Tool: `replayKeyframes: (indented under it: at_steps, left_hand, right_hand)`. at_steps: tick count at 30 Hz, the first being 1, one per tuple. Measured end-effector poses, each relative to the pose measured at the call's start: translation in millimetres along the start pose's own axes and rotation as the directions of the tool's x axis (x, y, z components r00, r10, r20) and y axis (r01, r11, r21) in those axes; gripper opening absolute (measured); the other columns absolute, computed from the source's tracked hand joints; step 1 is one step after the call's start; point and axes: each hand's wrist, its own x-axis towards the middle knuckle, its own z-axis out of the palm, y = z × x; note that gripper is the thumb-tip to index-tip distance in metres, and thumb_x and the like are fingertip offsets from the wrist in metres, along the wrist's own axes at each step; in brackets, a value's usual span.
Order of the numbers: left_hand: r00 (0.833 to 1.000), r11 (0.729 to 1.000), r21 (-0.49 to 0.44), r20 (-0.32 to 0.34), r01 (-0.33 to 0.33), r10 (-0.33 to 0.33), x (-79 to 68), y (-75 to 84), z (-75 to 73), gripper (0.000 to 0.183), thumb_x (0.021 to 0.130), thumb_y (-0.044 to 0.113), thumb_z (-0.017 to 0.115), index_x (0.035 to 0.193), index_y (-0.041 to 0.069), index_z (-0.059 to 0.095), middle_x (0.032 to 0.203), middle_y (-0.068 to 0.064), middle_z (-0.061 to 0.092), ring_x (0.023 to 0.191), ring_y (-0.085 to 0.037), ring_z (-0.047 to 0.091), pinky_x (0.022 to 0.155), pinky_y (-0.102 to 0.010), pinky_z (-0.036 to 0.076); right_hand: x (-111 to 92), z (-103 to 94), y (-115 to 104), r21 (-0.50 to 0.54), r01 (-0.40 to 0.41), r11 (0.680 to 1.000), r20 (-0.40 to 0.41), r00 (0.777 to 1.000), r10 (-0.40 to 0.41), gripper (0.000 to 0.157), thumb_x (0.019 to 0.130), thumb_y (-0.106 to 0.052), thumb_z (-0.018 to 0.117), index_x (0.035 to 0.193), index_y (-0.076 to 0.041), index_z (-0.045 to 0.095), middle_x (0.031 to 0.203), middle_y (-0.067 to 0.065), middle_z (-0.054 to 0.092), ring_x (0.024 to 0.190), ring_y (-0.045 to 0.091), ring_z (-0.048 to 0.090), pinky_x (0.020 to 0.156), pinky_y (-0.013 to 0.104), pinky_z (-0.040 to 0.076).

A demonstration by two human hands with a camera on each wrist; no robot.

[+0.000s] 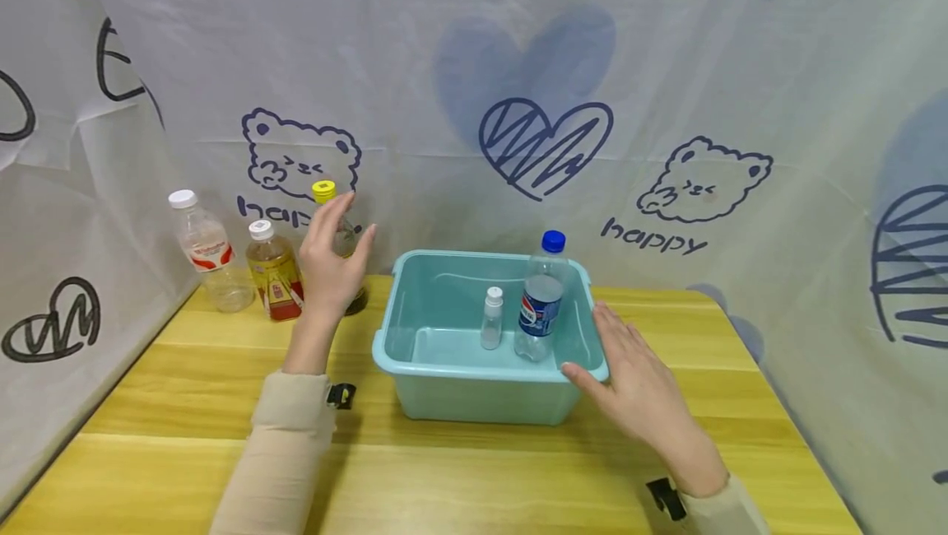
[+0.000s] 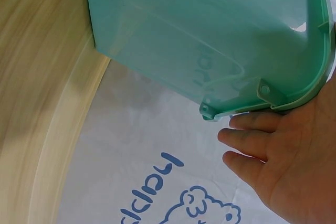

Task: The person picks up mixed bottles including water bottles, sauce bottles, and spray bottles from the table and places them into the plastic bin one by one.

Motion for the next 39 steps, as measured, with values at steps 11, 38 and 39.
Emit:
replayKeyframes:
  at_steps: [11, 38, 39]
  left_hand:
    - [0.968, 0.983, 0.056, -0.19, 0.175, -0.162, -10.3, -41.3, -9.8, 0.056, 0.093, 0.01, 0.079, 0.145, -0.001, 0.058, 0.148, -0.018, 0.055, 0.141, -0.026, 0.048, 0.122, -0.034, 0.034]
    - [0.945, 0.943, 0.129, 0.077, 0.305, -0.317, -27.8, -80.1, -3.1, 0.094, 0.09, 0.0, 0.08, 0.166, 0.011, 0.025, 0.157, -0.02, 0.04, 0.145, -0.036, 0.041, 0.124, -0.045, 0.033]
    - [0.946, 0.944, 0.128, 0.079, 0.304, -0.315, -27.7, -80.4, -3.2, 0.094, 0.09, 0.0, 0.079, 0.166, 0.012, 0.025, 0.156, -0.021, 0.04, 0.144, -0.037, 0.043, 0.123, -0.045, 0.034]
  right_hand:
    - [0.2, -0.6, -0.3, 0.003, 0.0, 1.0, -0.002, 1.0, 0.0, 0.094, 0.102, -0.061, 0.054, 0.162, 0.004, 0.024, 0.168, 0.021, 0.025, 0.154, 0.041, 0.029, 0.124, 0.058, 0.026]
    - [0.3, 0.1, 1.2, 0.008, 0.005, 1.0, -0.003, 1.0, -0.005, 0.094, 0.102, -0.062, 0.053, 0.163, 0.003, 0.023, 0.169, 0.02, 0.025, 0.154, 0.039, 0.028, 0.125, 0.058, 0.026]
    - [0.2, 0.1, 1.2, 0.008, 0.004, 1.0, -0.003, 1.0, -0.004, 0.094, 0.102, -0.062, 0.053, 0.163, 0.004, 0.023, 0.169, 0.02, 0.025, 0.154, 0.04, 0.029, 0.125, 0.057, 0.026]
